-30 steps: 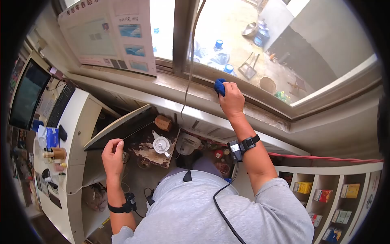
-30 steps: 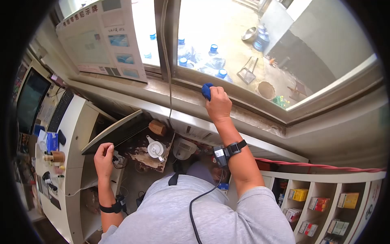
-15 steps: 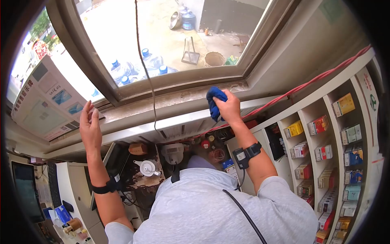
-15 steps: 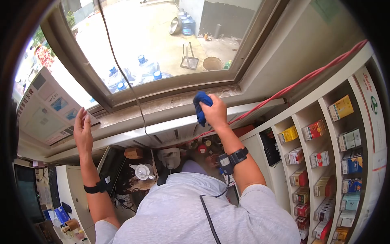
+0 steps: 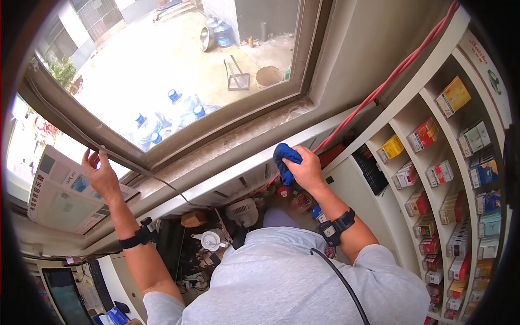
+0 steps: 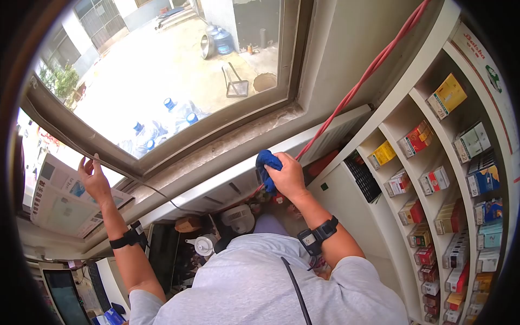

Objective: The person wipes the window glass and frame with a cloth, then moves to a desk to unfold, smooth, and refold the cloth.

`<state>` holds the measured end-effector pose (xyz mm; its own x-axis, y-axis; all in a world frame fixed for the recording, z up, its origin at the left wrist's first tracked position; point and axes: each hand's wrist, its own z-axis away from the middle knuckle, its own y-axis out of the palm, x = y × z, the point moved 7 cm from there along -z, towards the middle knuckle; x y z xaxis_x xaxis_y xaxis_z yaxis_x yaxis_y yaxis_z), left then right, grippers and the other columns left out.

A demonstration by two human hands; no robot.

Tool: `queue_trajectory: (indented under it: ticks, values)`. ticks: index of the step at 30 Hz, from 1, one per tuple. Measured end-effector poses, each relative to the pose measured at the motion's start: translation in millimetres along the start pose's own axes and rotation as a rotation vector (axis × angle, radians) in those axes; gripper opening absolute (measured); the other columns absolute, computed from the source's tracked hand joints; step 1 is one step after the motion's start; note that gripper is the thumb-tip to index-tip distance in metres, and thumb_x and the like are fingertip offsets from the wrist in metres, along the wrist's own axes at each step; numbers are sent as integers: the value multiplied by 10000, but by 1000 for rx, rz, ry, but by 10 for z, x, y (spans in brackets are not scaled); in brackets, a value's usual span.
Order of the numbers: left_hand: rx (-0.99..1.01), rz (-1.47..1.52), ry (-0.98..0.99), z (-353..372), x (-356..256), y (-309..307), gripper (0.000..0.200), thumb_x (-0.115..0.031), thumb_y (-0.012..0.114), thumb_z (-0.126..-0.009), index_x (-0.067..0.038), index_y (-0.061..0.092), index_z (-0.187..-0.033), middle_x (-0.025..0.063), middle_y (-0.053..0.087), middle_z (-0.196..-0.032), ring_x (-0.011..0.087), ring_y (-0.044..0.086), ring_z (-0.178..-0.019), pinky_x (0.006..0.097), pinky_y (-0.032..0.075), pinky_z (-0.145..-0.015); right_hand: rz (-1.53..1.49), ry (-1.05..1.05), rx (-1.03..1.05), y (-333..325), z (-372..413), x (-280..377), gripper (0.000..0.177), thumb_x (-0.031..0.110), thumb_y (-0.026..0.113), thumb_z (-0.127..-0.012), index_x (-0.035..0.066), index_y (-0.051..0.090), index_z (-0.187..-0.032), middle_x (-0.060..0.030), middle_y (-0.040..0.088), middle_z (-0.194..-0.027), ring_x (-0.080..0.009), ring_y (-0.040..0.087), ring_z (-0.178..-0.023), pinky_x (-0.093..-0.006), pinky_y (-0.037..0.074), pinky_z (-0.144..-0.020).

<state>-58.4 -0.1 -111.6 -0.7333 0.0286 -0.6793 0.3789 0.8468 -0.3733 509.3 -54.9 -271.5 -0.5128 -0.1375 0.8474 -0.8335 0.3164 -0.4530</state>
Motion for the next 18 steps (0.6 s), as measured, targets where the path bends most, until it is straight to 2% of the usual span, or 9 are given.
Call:
queue_trajectory:
  ticks: [3,4,7,9,11,13,16,18]
  values:
    - [-28,-73,-8,-3,-63,50,494,-369,747,-988,-13,650,-1315,89,735,-1138,200,693,-1060,353,540,-935,2,-21,-10,-33,6,17,256,139,806,-837,5,721,-1038,-179,719,-969,-354,706,-893,-412,556,-809]
    - [-58,-34,16,18,-126,91,470,-372,763,-963,-8,677,-1248,90,737,-1084,214,697,-1016,355,540,-909,4,-29,-4,-15,18,28,257,137,807,-836,5,720,-1039,-180,718,-968,-355,707,-891,-413,557,-808]
    - [-77,-184,46,38,-281,162,477,-366,779,-933,-1,673,-1221,91,731,-1051,220,696,-968,356,539,-876,0,-46,10,72,14,-9,259,129,810,-832,9,717,-1043,-182,717,-965,-359,708,-880,-415,558,-801]
    - [-39,-122,44,5,-314,124,432,-349,794,-913,-4,687,-1150,78,722,-978,213,680,-897,362,541,-840,1,-42,53,154,-10,-36,262,123,814,-828,13,718,-1045,-180,717,-954,-364,708,-873,-414,558,-793]
    - [-67,-78,111,-65,-258,-7,400,-317,826,-880,-1,703,-1092,69,705,-931,209,669,-845,363,542,-800,-30,-57,69,204,-64,16,254,111,822,-823,9,726,-1035,-173,716,-927,-333,708,-830,-396,553,-775]
    - [-152,-76,55,-175,77,-140,375,-293,825,-859,-9,696,-1068,65,686,-913,201,659,-833,362,539,-787,-52,-38,67,202,-107,81,237,66,817,-834,2,729,-1044,-144,721,-915,-260,708,-808,-362,549,-760]
    - [-170,-165,12,-183,7,-127,360,-288,803,-826,-18,684,-1032,78,669,-903,235,653,-823,390,533,-779,-58,-70,73,214,-112,139,218,33,794,-857,-6,726,-1060,-125,716,-914,-225,692,-808,-335,541,-769]
    - [-152,-158,73,-14,-331,60,386,-304,788,-834,-14,676,-1064,82,664,-894,246,645,-814,404,529,-785,-64,-31,125,284,-129,132,219,37,793,-861,-5,724,-1065,-122,719,-934,-226,692,-827,-333,540,-784]
